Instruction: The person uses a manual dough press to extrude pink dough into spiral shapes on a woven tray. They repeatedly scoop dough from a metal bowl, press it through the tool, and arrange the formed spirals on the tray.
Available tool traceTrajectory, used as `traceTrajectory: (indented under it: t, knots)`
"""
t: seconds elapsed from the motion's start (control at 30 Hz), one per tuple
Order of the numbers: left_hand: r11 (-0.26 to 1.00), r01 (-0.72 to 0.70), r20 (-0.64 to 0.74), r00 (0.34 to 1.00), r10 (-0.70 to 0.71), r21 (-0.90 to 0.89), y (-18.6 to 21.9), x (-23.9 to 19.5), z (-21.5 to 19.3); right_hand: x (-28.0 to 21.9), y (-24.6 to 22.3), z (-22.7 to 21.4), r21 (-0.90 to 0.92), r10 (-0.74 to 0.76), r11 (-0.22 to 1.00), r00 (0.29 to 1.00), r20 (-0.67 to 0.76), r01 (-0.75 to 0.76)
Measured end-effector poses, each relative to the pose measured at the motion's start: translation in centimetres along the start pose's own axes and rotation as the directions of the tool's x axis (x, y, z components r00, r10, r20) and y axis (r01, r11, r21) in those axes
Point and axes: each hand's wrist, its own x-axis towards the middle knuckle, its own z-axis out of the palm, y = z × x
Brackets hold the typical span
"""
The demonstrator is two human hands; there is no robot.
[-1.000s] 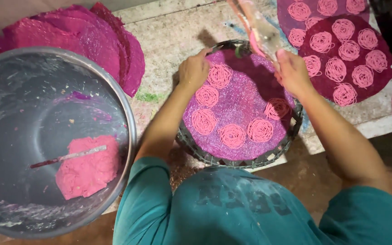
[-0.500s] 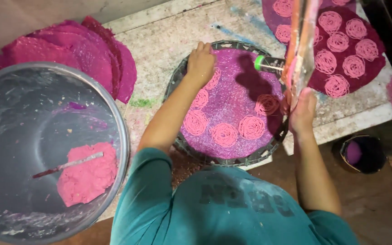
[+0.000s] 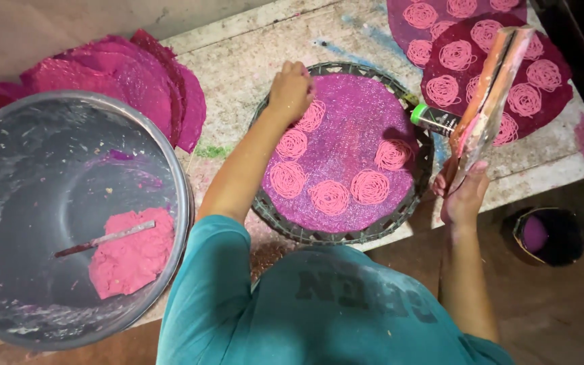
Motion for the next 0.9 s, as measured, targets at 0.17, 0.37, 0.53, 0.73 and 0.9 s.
traceTrajectory:
  t: [0.17, 0.37, 0.53, 0.73, 0.9]
  knots:
    - [0.996, -0.061, 0.053, 0.997, 0.058, 0.066, 1.5, 0.8, 1.6, -0.4, 0.2, -0.1, 0.039, -0.028, 0.999, 0.999, 0.032, 0.027]
    - [0.976, -0.085, 0.068, 0.995, 0.073, 0.198, 0.6, 1.6, 2.8, -1.1, 0.1, -1.6, 0.002, -0.07, 0.998, 0.997, 0.013, 0.07]
    - [0.958, -0.024, 0.031, 0.999, 0.015, 0.287, -1.6, 1.4, 1.8, -2.2, 0.8, -3.4, 0.031, -0.074, 0.997, 0.997, -0.015, 0.075]
    - [0.932, -0.014, 0.111, 0.993, -0.029, 0.363, -0.8, -0.2, -2.2, -3.1, 0.9, -4.1, 0.038, -0.08, 0.996, 0.997, -0.003, 0.08]
    - [0.942, -0.281, -0.006, 0.958, 0.285, -0.185, 5.2, -3.0, -10.3, -2.3, -3.4, -0.6, -0.098, -0.143, 0.98, 0.956, 0.257, 0.173]
